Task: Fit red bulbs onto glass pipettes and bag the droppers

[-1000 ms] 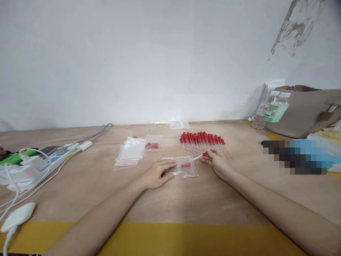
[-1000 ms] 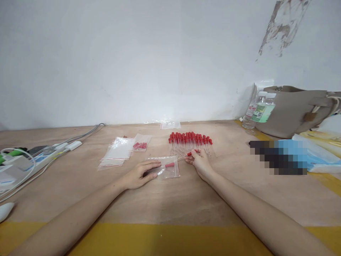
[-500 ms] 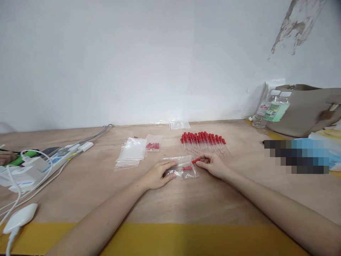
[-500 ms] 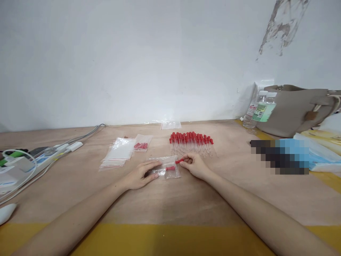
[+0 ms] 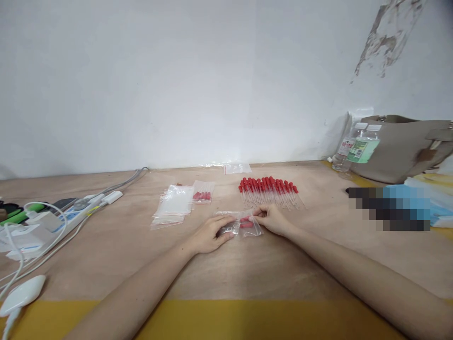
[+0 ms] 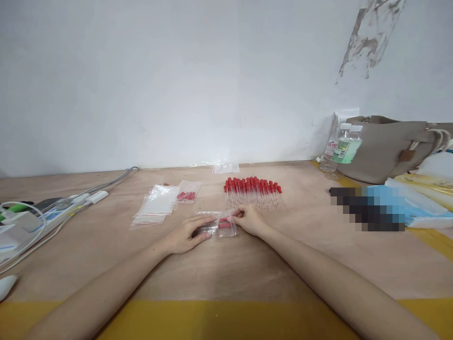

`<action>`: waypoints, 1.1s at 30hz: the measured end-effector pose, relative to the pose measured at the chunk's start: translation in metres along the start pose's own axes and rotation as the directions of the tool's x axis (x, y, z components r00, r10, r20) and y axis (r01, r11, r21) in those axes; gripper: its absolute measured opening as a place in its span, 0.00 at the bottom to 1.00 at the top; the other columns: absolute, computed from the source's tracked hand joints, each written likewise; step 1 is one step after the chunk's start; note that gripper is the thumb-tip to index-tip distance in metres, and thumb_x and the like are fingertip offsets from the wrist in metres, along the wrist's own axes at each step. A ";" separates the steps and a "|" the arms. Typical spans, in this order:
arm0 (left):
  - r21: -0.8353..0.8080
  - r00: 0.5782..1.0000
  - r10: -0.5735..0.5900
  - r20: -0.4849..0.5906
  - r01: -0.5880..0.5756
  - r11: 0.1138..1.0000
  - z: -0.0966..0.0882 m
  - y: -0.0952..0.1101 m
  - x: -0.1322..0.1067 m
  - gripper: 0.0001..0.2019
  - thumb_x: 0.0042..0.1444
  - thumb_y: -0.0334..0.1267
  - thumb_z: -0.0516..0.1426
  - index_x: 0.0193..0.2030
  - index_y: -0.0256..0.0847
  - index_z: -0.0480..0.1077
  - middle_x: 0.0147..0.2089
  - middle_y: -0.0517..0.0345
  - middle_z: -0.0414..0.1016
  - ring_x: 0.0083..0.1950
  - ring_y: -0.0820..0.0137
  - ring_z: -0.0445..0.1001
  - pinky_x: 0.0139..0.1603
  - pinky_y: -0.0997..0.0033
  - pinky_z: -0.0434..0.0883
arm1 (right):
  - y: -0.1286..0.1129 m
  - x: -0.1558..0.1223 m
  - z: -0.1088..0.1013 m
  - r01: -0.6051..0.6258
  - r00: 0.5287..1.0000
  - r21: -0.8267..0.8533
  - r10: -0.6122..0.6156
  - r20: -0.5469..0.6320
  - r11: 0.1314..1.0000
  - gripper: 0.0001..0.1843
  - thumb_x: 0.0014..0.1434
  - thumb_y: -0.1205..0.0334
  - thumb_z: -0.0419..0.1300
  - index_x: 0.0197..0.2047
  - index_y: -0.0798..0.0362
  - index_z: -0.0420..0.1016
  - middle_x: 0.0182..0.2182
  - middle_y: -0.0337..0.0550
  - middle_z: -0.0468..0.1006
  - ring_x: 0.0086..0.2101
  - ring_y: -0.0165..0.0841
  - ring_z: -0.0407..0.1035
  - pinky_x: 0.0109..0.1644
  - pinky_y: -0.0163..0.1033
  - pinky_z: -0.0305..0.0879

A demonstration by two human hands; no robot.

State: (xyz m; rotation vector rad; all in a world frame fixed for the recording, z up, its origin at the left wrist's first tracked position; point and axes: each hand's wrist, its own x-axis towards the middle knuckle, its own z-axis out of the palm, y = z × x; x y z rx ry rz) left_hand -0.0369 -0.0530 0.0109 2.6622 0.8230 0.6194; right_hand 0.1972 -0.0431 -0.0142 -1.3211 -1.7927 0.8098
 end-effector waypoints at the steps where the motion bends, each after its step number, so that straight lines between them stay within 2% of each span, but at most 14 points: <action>1: 0.001 1.000 -0.002 -0.001 0.002 1.000 0.000 0.000 0.000 0.20 0.56 0.42 0.50 0.56 0.43 0.58 0.54 0.53 0.65 0.55 0.65 0.62 0.55 0.61 0.60 | -0.001 0.000 -0.002 0.046 0.997 -0.004 -0.045 0.063 0.999 0.13 0.47 0.55 0.57 0.30 0.56 0.75 0.26 0.41 0.76 0.27 0.30 0.67 0.29 0.33 0.61; 3: 0.004 1.000 0.000 0.001 0.000 1.000 -0.001 0.000 0.000 0.20 0.56 0.42 0.50 0.55 0.43 0.59 0.54 0.53 0.64 0.55 0.65 0.62 0.55 0.61 0.60 | -0.004 0.003 -0.012 0.111 0.982 -0.042 -0.103 0.161 0.993 0.13 0.50 0.56 0.54 0.31 0.54 0.76 0.27 0.39 0.76 0.28 0.30 0.67 0.32 0.33 0.61; 4: 0.004 1.000 0.003 0.003 -0.003 1.000 -0.001 0.000 0.000 0.20 0.56 0.42 0.50 0.55 0.43 0.59 0.54 0.53 0.64 0.55 0.65 0.62 0.56 0.61 0.60 | -0.005 0.006 -0.018 0.116 0.984 -0.098 -0.100 0.147 0.988 0.12 0.50 0.57 0.54 0.31 0.54 0.76 0.27 0.39 0.76 0.28 0.30 0.67 0.32 0.33 0.61; 6: 0.004 1.000 0.010 0.009 -0.010 1.000 -0.001 0.001 0.000 0.20 0.56 0.42 0.50 0.55 0.43 0.60 0.54 0.52 0.64 0.55 0.65 0.62 0.56 0.61 0.60 | -0.007 0.018 -0.031 0.064 0.997 -0.270 -0.072 -0.022 0.961 0.11 0.50 0.58 0.54 0.30 0.54 0.75 0.28 0.40 0.75 0.29 0.31 0.67 0.33 0.34 0.60; 8: 0.005 1.000 0.012 0.009 -0.012 1.000 -0.001 0.001 0.001 0.19 0.56 0.42 0.49 0.55 0.43 0.60 0.54 0.52 0.65 0.55 0.65 0.62 0.56 0.61 0.60 | -0.006 0.034 -0.042 -0.013 0.970 -0.444 -0.096 -0.224 0.896 0.11 0.51 0.60 0.53 0.31 0.54 0.74 0.30 0.42 0.75 0.31 0.32 0.66 0.35 0.35 0.59; 9: 0.006 1.000 0.011 0.009 -0.011 1.000 -0.001 0.001 0.001 0.19 0.56 0.42 0.49 0.55 0.42 0.60 0.54 0.52 0.65 0.55 0.66 0.62 0.56 0.61 0.60 | -0.006 0.042 -0.047 -0.048 0.951 -0.523 -0.121 -0.283 0.851 0.11 0.52 0.61 0.52 0.33 0.53 0.74 0.32 0.43 0.74 0.33 0.33 0.66 0.37 0.36 0.58; 12: 0.008 1.000 0.009 0.014 -0.009 1.000 0.000 0.001 0.000 0.20 0.56 0.42 0.50 0.55 0.42 0.60 0.54 0.52 0.65 0.55 0.66 0.62 0.56 0.61 0.59 | -0.002 0.067 -0.055 -0.132 0.915 -0.693 -0.182 -0.361 0.709 0.14 0.54 0.62 0.49 0.40 0.53 0.72 0.39 0.49 0.70 0.41 0.38 0.62 0.43 0.42 0.54; 14: 0.003 1.000 0.008 0.015 -0.008 1.000 0.000 0.001 -0.001 0.20 0.56 0.42 0.50 0.55 0.42 0.60 0.54 0.52 0.64 0.56 0.66 0.61 0.56 0.61 0.59 | 0.002 0.080 -0.057 -0.165 0.918 -0.706 -0.155 -0.366 0.689 0.14 0.55 0.62 0.48 0.40 0.53 0.73 0.42 0.52 0.68 0.44 0.42 0.59 0.45 0.46 0.51; 19: -0.020 1.000 0.003 0.005 -0.003 1.000 0.000 0.000 -0.001 0.20 0.56 0.43 0.50 0.55 0.42 0.60 0.55 0.52 0.64 0.56 0.65 0.61 0.56 0.61 0.59 | 0.010 0.099 -0.061 -0.165 0.932 -0.613 -0.082 -0.354 0.772 0.09 0.52 0.63 0.53 0.31 0.54 0.74 0.40 0.52 0.69 0.45 0.43 0.58 0.47 0.49 0.50; 23: -0.027 1.000 0.006 0.005 -0.005 1.000 0.001 -0.001 -0.001 0.20 0.55 0.43 0.50 0.55 0.43 0.60 0.54 0.52 0.64 0.56 0.65 0.61 0.56 0.60 0.59 | 0.009 0.105 -0.068 -0.134 0.928 -0.483 -0.062 -0.368 0.865 0.08 0.50 0.63 0.54 0.33 0.55 0.72 0.38 0.50 0.71 0.41 0.38 0.63 0.44 0.43 0.56; 26: -0.026 1.000 0.004 0.011 -0.004 1.000 0.000 0.000 -0.001 0.20 0.56 0.43 0.50 0.55 0.43 0.59 0.55 0.52 0.64 0.56 0.65 0.61 0.56 0.60 0.59 | 0.005 0.096 -0.077 -0.079 0.930 -0.365 -0.063 -0.362 0.928 0.09 0.54 0.62 0.49 0.38 0.55 0.66 0.34 0.45 0.73 0.33 0.30 0.66 0.38 0.36 0.60; 29: -0.017 1.000 -0.012 0.009 0.012 1.000 0.000 0.000 -0.001 0.20 0.55 0.43 0.50 0.55 0.43 0.59 0.57 0.52 0.61 0.58 0.65 0.59 0.57 0.60 0.58 | 0.002 0.071 -0.082 0.022 0.894 -0.054 -0.044 -0.446 0.998 0.10 0.56 0.59 0.48 0.40 0.54 0.59 0.28 0.40 0.72 0.26 0.26 0.65 0.31 0.33 0.61; 31: -0.012 1.000 -0.024 0.014 0.024 1.000 0.000 0.000 -0.001 0.21 0.55 0.44 0.50 0.55 0.44 0.59 0.58 0.52 0.59 0.58 0.65 0.58 0.57 0.60 0.58 | 0.003 0.050 -0.079 0.089 0.835 0.219 0.047 -0.548 0.972 0.11 0.53 0.55 0.52 0.37 0.52 0.56 0.24 0.37 0.70 0.22 0.25 0.63 0.27 0.32 0.60; 33: -0.009 0.999 -0.028 0.024 0.029 1.000 0.001 -0.001 -0.001 0.21 0.55 0.44 0.50 0.55 0.44 0.60 0.58 0.52 0.59 0.58 0.65 0.58 0.57 0.61 0.58 | 0.007 0.029 -0.071 0.080 0.807 0.378 0.162 -0.567 0.922 0.13 0.50 0.55 0.55 0.33 0.51 0.55 0.23 0.36 0.70 0.20 0.25 0.62 0.24 0.31 0.59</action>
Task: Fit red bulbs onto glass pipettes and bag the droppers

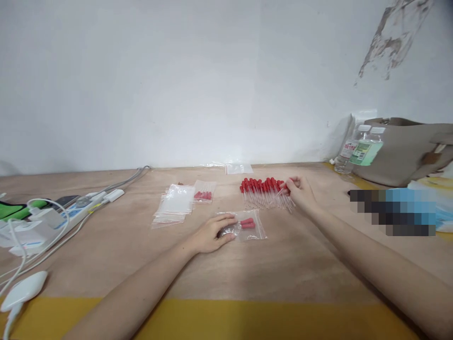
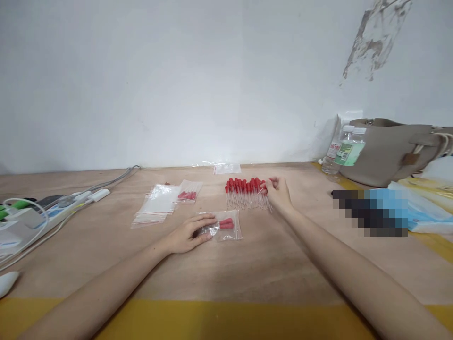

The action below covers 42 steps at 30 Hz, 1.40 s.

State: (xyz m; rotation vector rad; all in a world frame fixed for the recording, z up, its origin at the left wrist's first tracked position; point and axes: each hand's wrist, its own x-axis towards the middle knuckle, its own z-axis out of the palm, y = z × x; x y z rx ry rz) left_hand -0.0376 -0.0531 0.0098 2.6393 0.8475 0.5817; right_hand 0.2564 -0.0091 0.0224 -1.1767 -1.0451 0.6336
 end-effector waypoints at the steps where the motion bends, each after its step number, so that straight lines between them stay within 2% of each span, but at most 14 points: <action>1: 0.001 1.000 -0.003 0.005 0.003 1.000 0.000 0.000 0.000 0.20 0.55 0.44 0.50 0.55 0.44 0.60 0.58 0.52 0.59 0.58 0.65 0.58 0.57 0.61 0.58 | 0.004 -0.009 -0.002 -0.057 0.998 0.037 0.057 0.005 0.998 0.13 0.49 0.55 0.55 0.32 0.51 0.55 0.23 0.36 0.70 0.20 0.25 0.62 0.24 0.31 0.60; 4: 0.005 1.000 -0.008 0.009 0.008 1.000 0.001 0.001 0.000 0.20 0.56 0.45 0.50 0.55 0.43 0.60 0.58 0.51 0.59 0.58 0.66 0.58 0.57 0.61 0.58 | 0.015 -0.030 -0.003 -0.191 0.982 0.130 0.189 0.028 0.973 0.10 0.49 0.57 0.55 0.29 0.51 0.56 0.24 0.38 0.70 0.20 0.25 0.62 0.24 0.32 0.61; 11: 0.021 1.000 -0.010 0.013 0.009 1.000 0.000 0.003 0.000 0.20 0.56 0.45 0.49 0.55 0.44 0.60 0.58 0.52 0.60 0.59 0.65 0.57 0.58 0.61 0.57 | 0.024 -0.039 0.006 -0.294 0.956 0.232 0.291 0.048 0.927 0.06 0.51 0.62 0.53 0.28 0.49 0.56 0.24 0.37 0.70 0.20 0.27 0.64 0.25 0.34 0.65; 18: -0.015 1.000 -0.009 -0.008 0.008 1.000 0.001 0.002 0.000 0.20 0.55 0.44 0.50 0.54 0.44 0.61 0.57 0.53 0.60 0.58 0.64 0.59 0.57 0.59 0.58 | 0.024 -0.042 0.002 -0.158 0.986 0.083 0.162 -0.041 0.984 0.09 0.51 0.56 0.52 0.31 0.49 0.55 0.25 0.38 0.69 0.20 0.26 0.63 0.23 0.33 0.65; 23: -0.023 1.000 -0.004 -0.010 0.004 1.000 0.001 0.004 0.000 0.19 0.55 0.43 0.51 0.53 0.43 0.60 0.56 0.52 0.61 0.58 0.64 0.58 0.57 0.59 0.58 | 0.021 -0.045 0.004 -0.158 0.986 0.127 0.163 -0.028 0.979 0.11 0.49 0.55 0.54 0.31 0.49 0.55 0.25 0.38 0.69 0.21 0.28 0.65 0.25 0.36 0.66; 27: -0.061 0.999 -0.045 -0.018 0.044 0.997 -0.001 0.007 0.000 0.15 0.54 0.43 0.51 0.48 0.42 0.61 0.54 0.52 0.64 0.54 0.64 0.62 0.53 0.61 0.62 | 0.022 -0.047 0.009 -0.193 0.981 0.157 0.193 0.012 0.969 0.11 0.49 0.55 0.54 0.30 0.49 0.54 0.25 0.37 0.68 0.21 0.28 0.66 0.26 0.37 0.67; 34: -0.088 0.996 -0.083 -0.022 0.081 0.993 -0.001 0.008 0.000 0.12 0.53 0.44 0.52 0.41 0.42 0.60 0.53 0.50 0.64 0.51 0.63 0.65 0.49 0.62 0.64 | 0.019 -0.048 0.005 -0.130 0.991 0.080 0.131 0.000 0.988 0.13 0.49 0.52 0.54 0.32 0.49 0.54 0.26 0.38 0.69 0.22 0.29 0.66 0.26 0.37 0.68; 38: -0.081 0.996 -0.085 -0.026 0.082 0.993 -0.002 0.009 0.000 0.11 0.53 0.45 0.52 0.38 0.42 0.59 0.52 0.50 0.65 0.51 0.63 0.65 0.48 0.63 0.64 | 0.021 -0.049 0.008 -0.175 0.985 0.151 0.172 0.028 0.973 0.13 0.48 0.54 0.55 0.31 0.48 0.53 0.24 0.36 0.69 0.22 0.29 0.67 0.28 0.38 0.69; 42: -0.070 0.997 -0.072 -0.022 0.070 0.995 -0.001 0.009 0.000 0.11 0.53 0.44 0.51 0.39 0.41 0.60 0.52 0.50 0.65 0.51 0.64 0.65 0.49 0.64 0.64 | 0.021 -0.055 0.013 -0.270 0.961 0.244 0.246 0.126 0.931 0.13 0.48 0.58 0.57 0.31 0.48 0.54 0.24 0.36 0.70 0.23 0.30 0.69 0.30 0.39 0.69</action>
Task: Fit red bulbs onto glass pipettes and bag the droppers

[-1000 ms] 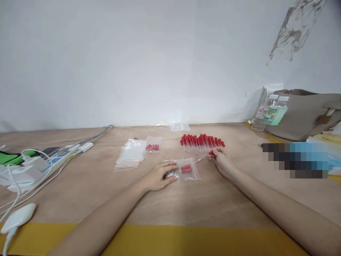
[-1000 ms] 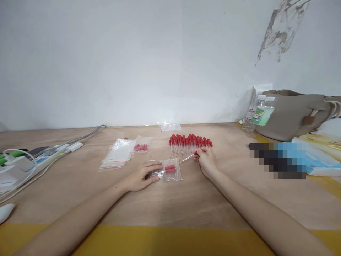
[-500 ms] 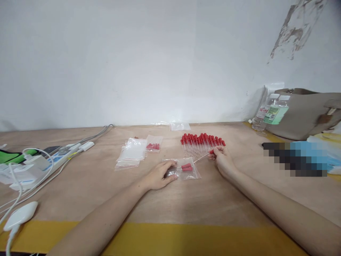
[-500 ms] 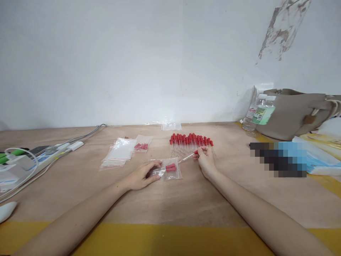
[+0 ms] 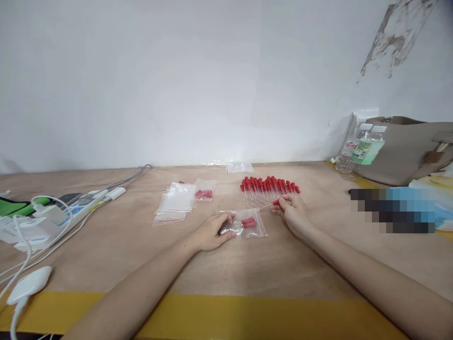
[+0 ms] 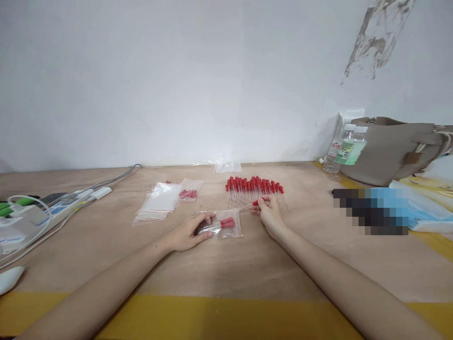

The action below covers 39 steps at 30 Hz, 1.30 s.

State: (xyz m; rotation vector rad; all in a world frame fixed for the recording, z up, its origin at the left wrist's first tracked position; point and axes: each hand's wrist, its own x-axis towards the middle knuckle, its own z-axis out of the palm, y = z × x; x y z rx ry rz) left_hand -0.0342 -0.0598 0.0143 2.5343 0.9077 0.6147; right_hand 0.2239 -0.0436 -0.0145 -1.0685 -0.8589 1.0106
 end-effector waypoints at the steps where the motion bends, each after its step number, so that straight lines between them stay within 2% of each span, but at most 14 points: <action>1: 0.007 1.000 0.000 0.002 0.000 1.000 0.000 0.000 0.000 0.11 0.54 0.44 0.51 0.41 0.41 0.60 0.52 0.50 0.65 0.51 0.64 0.65 0.49 0.63 0.63 | 0.000 -0.002 0.001 -0.019 1.000 0.010 0.019 0.024 1.000 0.13 0.48 0.59 0.58 0.31 0.48 0.54 0.24 0.36 0.70 0.23 0.29 0.69 0.30 0.38 0.69; 8: 0.049 1.000 0.020 0.003 -0.020 0.999 0.001 -0.003 0.000 0.20 0.54 0.44 0.51 0.53 0.42 0.56 0.52 0.51 0.64 0.52 0.64 0.63 0.52 0.61 0.61 | -0.003 -0.013 0.000 -0.045 0.988 0.018 0.042 0.149 0.999 0.14 0.46 0.57 0.59 0.31 0.50 0.57 0.25 0.37 0.71 0.24 0.28 0.69 0.32 0.38 0.68; 11: 0.059 1.000 0.022 0.005 -0.022 0.998 0.001 -0.003 0.000 0.21 0.55 0.44 0.51 0.54 0.42 0.56 0.53 0.51 0.64 0.53 0.64 0.63 0.53 0.62 0.61 | -0.003 -0.016 -0.001 -0.058 0.966 -0.090 0.078 0.245 0.994 0.13 0.46 0.56 0.60 0.31 0.52 0.60 0.26 0.39 0.72 0.28 0.29 0.69 0.36 0.38 0.66; 13: 0.066 1.000 0.019 0.006 -0.019 0.998 0.001 -0.003 0.000 0.21 0.55 0.44 0.51 0.54 0.42 0.55 0.53 0.51 0.64 0.52 0.65 0.63 0.52 0.62 0.62 | -0.002 -0.017 -0.001 0.059 0.945 -0.273 0.035 0.326 0.960 0.12 0.45 0.56 0.60 0.30 0.53 0.63 0.26 0.39 0.72 0.26 0.28 0.67 0.33 0.36 0.65; 15: 0.072 1.000 0.011 0.008 -0.012 0.997 0.001 -0.003 0.000 0.22 0.55 0.45 0.50 0.55 0.41 0.55 0.53 0.51 0.64 0.52 0.65 0.63 0.52 0.63 0.62 | -0.002 -0.018 0.000 0.239 0.909 -0.448 -0.036 0.415 0.861 0.11 0.45 0.57 0.59 0.30 0.55 0.67 0.25 0.38 0.71 0.24 0.26 0.64 0.29 0.33 0.62; 17: 0.077 1.000 0.004 0.011 -0.005 0.997 0.002 -0.003 -0.001 0.22 0.55 0.45 0.50 0.55 0.41 0.55 0.53 0.51 0.63 0.53 0.65 0.63 0.52 0.63 0.62 | -0.003 -0.020 0.001 0.353 0.878 -0.546 -0.068 0.473 0.760 0.10 0.45 0.57 0.59 0.30 0.55 0.70 0.23 0.37 0.70 0.22 0.26 0.61 0.26 0.32 0.58; 19: 0.082 1.000 -0.001 0.011 0.000 0.997 0.002 -0.003 -0.001 0.23 0.55 0.46 0.50 0.55 0.40 0.54 0.54 0.50 0.63 0.53 0.65 0.63 0.52 0.64 0.62 | -0.003 -0.021 0.004 0.376 0.877 -0.592 -0.068 0.476 0.712 0.10 0.45 0.57 0.58 0.29 0.56 0.71 0.21 0.37 0.69 0.22 0.26 0.60 0.25 0.31 0.56; 21: 0.085 1.000 -0.004 0.009 0.003 0.996 0.002 -0.003 -0.001 0.23 0.55 0.46 0.50 0.55 0.40 0.55 0.53 0.51 0.63 0.52 0.65 0.63 0.52 0.64 0.62 | -0.001 -0.021 0.008 0.360 0.893 -0.615 -0.069 0.445 0.701 0.10 0.45 0.58 0.59 0.28 0.56 0.72 0.20 0.37 0.70 0.21 0.26 0.60 0.24 0.31 0.56; 27: 0.093 1.000 0.001 -0.002 -0.001 0.996 0.003 -0.005 0.000 0.23 0.54 0.46 0.51 0.56 0.41 0.55 0.54 0.51 0.63 0.53 0.64 0.62 0.53 0.62 0.61 | 0.009 -0.020 0.017 0.336 0.917 -0.595 -0.108 0.384 0.730 0.11 0.47 0.56 0.57 0.28 0.56 0.72 0.22 0.40 0.73 0.23 0.29 0.64 0.25 0.32 0.59; 29: 0.097 1.000 -0.002 0.001 0.002 0.995 0.004 -0.006 0.000 0.24 0.54 0.46 0.51 0.56 0.41 0.55 0.55 0.50 0.62 0.54 0.64 0.62 0.53 0.62 0.61 | 0.010 -0.021 0.018 0.372 0.895 -0.581 -0.114 0.431 0.724 0.11 0.48 0.57 0.56 0.28 0.55 0.73 0.22 0.40 0.74 0.24 0.30 0.65 0.26 0.33 0.60; 31: 0.101 1.000 -0.004 0.002 0.003 0.995 0.004 -0.006 0.000 0.24 0.54 0.46 0.51 0.56 0.40 0.55 0.55 0.50 0.62 0.54 0.64 0.62 0.54 0.62 0.60 | 0.009 -0.022 0.018 0.440 0.851 -0.567 -0.123 0.510 0.696 0.10 0.49 0.59 0.55 0.27 0.55 0.74 0.23 0.39 0.74 0.26 0.31 0.66 0.29 0.33 0.61; 34: 0.094 1.000 0.002 -0.001 -0.002 0.996 0.003 -0.004 0.000 0.24 0.54 0.46 0.51 0.56 0.40 0.55 0.55 0.50 0.62 0.54 0.64 0.62 0.53 0.62 0.61 | 0.001 -0.016 0.015 0.508 0.816 -0.588 -0.134 0.562 0.630 0.10 0.50 0.61 0.53 0.28 0.54 0.74 0.26 0.40 0.75 0.28 0.31 0.66 0.31 0.34 0.61; 36: 0.077 1.000 0.007 -0.020 -0.005 0.997 0.001 -0.003 -0.001 0.23 0.54 0.46 0.51 0.55 0.41 0.55 0.55 0.50 0.62 0.53 0.63 0.63 0.52 0.62 0.62 | -0.007 -0.004 0.011 0.522 0.836 -0.654 -0.174 0.521 0.548 0.09 0.50 0.61 0.53 0.29 0.55 0.74 0.27 0.41 0.75 0.28 0.31 0.66 0.32 0.34 0.60; 39: 0.054 0.998 -0.001 -0.057 0.005 0.999 -0.002 -0.002 -0.001 0.20 0.55 0.46 0.50 0.53 0.41 0.58 0.53 0.51 0.63 0.49 0.65 0.65 0.48 0.64 0.65 | -0.021 0.026 0.002 0.477 0.874 -0.795 -0.296 0.385 0.373 0.08 0.49 0.63 0.53 0.31 0.54 0.73 0.30 0.41 0.74 0.30 0.31 0.66 0.35 0.34 0.59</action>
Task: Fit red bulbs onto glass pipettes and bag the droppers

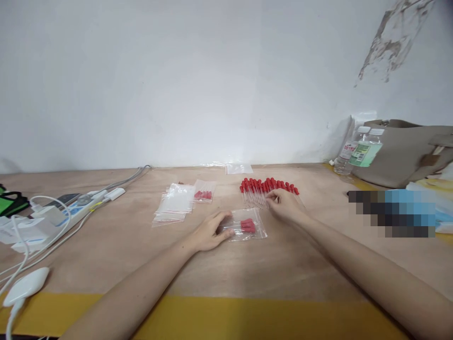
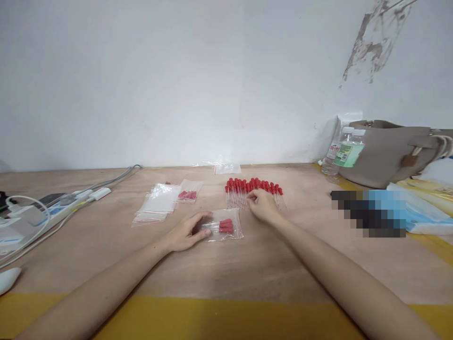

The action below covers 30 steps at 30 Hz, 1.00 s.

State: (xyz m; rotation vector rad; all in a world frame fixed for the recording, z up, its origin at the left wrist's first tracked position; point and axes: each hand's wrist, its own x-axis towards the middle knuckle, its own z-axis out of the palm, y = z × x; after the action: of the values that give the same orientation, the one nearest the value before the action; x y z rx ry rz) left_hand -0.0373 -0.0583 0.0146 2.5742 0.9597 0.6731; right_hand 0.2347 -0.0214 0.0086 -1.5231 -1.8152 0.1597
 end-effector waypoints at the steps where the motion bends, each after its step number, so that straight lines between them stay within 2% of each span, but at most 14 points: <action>1: -0.003 1.000 0.002 -0.006 -0.002 1.000 -0.001 -0.001 0.000 0.19 0.55 0.45 0.50 0.51 0.41 0.59 0.52 0.51 0.64 0.48 0.65 0.66 0.47 0.65 0.65 | 0.006 0.010 -0.003 -0.041 0.999 -0.064 0.039 -0.037 0.997 0.08 0.49 0.64 0.53 0.31 0.54 0.72 0.29 0.42 0.74 0.31 0.31 0.66 0.36 0.35 0.59; 4: -0.008 0.999 0.035 -0.005 -0.035 0.999 -0.001 -0.003 -0.001 0.15 0.54 0.43 0.51 0.47 0.41 0.62 0.50 0.52 0.65 0.49 0.66 0.65 0.48 0.66 0.64 | 0.023 0.040 -0.005 -0.087 0.992 -0.222 0.064 -0.107 0.971 0.12 0.51 0.62 0.52 0.38 0.54 0.72 0.33 0.45 0.71 0.33 0.33 0.66 0.38 0.36 0.59; 7: -0.035 0.999 0.043 0.020 -0.042 0.999 0.000 -0.003 -0.002 0.13 0.53 0.42 0.52 0.45 0.40 0.63 0.51 0.52 0.65 0.50 0.66 0.65 0.50 0.65 0.63 | 0.032 0.061 0.003 -0.101 0.992 -0.283 0.075 -0.101 0.954 0.16 0.53 0.58 0.51 0.43 0.54 0.71 0.41 0.50 0.65 0.37 0.36 0.65 0.41 0.38 0.59; 9: -0.059 0.999 0.031 0.038 -0.029 0.998 -0.001 -0.003 -0.002 0.12 0.53 0.42 0.52 0.43 0.40 0.62 0.51 0.52 0.66 0.49 0.66 0.65 0.49 0.65 0.63 | 0.035 0.070 0.008 -0.136 0.990 -0.278 0.117 -0.082 0.951 0.16 0.53 0.57 0.51 0.40 0.55 0.73 0.44 0.52 0.63 0.38 0.37 0.65 0.42 0.40 0.58; 13: -0.079 0.998 0.034 0.059 -0.029 0.996 -0.002 -0.002 -0.001 0.11 0.54 0.43 0.52 0.41 0.40 0.63 0.51 0.52 0.66 0.50 0.65 0.65 0.49 0.66 0.63 | 0.038 0.081 0.013 -0.154 0.988 -0.227 0.143 -0.063 0.962 0.12 0.51 0.59 0.53 0.35 0.54 0.74 0.41 0.51 0.64 0.40 0.37 0.64 0.45 0.40 0.57; 17: -0.068 0.995 0.055 0.080 -0.050 0.996 -0.001 -0.007 0.000 0.15 0.54 0.45 0.52 0.46 0.41 0.64 0.54 0.51 0.64 0.54 0.66 0.63 0.52 0.66 0.61 | 0.036 0.088 0.011 -0.155 0.987 -0.155 0.145 -0.073 0.976 0.09 0.47 0.63 0.56 0.32 0.55 0.73 0.41 0.50 0.66 0.40 0.35 0.63 0.46 0.38 0.57; 21: -0.051 0.990 0.054 0.127 -0.048 0.998 -0.001 -0.011 -0.001 0.18 0.55 0.46 0.50 0.51 0.43 0.64 0.58 0.52 0.60 0.58 0.65 0.58 0.56 0.64 0.57 | 0.027 0.091 0.002 -0.150 0.985 -0.048 0.145 -0.095 0.987 0.08 0.48 0.62 0.55 0.32 0.56 0.70 0.36 0.47 0.70 0.38 0.33 0.65 0.43 0.37 0.59; 25: -0.029 0.989 0.050 0.140 -0.047 0.998 -0.001 -0.010 -0.002 0.18 0.56 0.45 0.49 0.53 0.45 0.62 0.59 0.53 0.58 0.59 0.65 0.57 0.57 0.62 0.56 | 0.017 0.075 -0.014 -0.105 0.979 0.122 0.125 -0.162 0.987 0.13 0.53 0.59 0.50 0.41 0.57 0.61 0.33 0.45 0.71 0.33 0.30 0.67 0.36 0.34 0.62; 28: -0.015 0.988 0.059 0.140 -0.058 0.998 -0.001 -0.007 -0.001 0.18 0.56 0.45 0.49 0.52 0.45 0.63 0.59 0.53 0.58 0.59 0.66 0.57 0.57 0.62 0.56 | 0.014 0.046 -0.022 -0.076 0.943 0.410 0.199 -0.267 0.909 0.16 0.52 0.57 0.51 0.43 0.55 0.55 0.28 0.41 0.70 0.27 0.29 0.67 0.30 0.34 0.62; 30: -0.002 0.987 0.060 0.149 -0.060 0.998 -0.001 -0.005 0.000 0.18 0.56 0.45 0.49 0.52 0.46 0.62 0.59 0.53 0.58 0.59 0.66 0.56 0.58 0.61 0.56 | 0.014 0.023 -0.021 -0.125 0.930 0.571 0.296 -0.217 0.811 0.16 0.52 0.56 0.51 0.42 0.53 0.54 0.25 0.37 0.69 0.21 0.26 0.64 0.25 0.32 0.61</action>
State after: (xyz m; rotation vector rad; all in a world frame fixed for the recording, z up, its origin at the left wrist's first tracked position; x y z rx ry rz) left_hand -0.0410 -0.0544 0.0135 2.6217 0.8387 0.4859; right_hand 0.2581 -0.0045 0.0268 -1.2431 -1.2083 0.4932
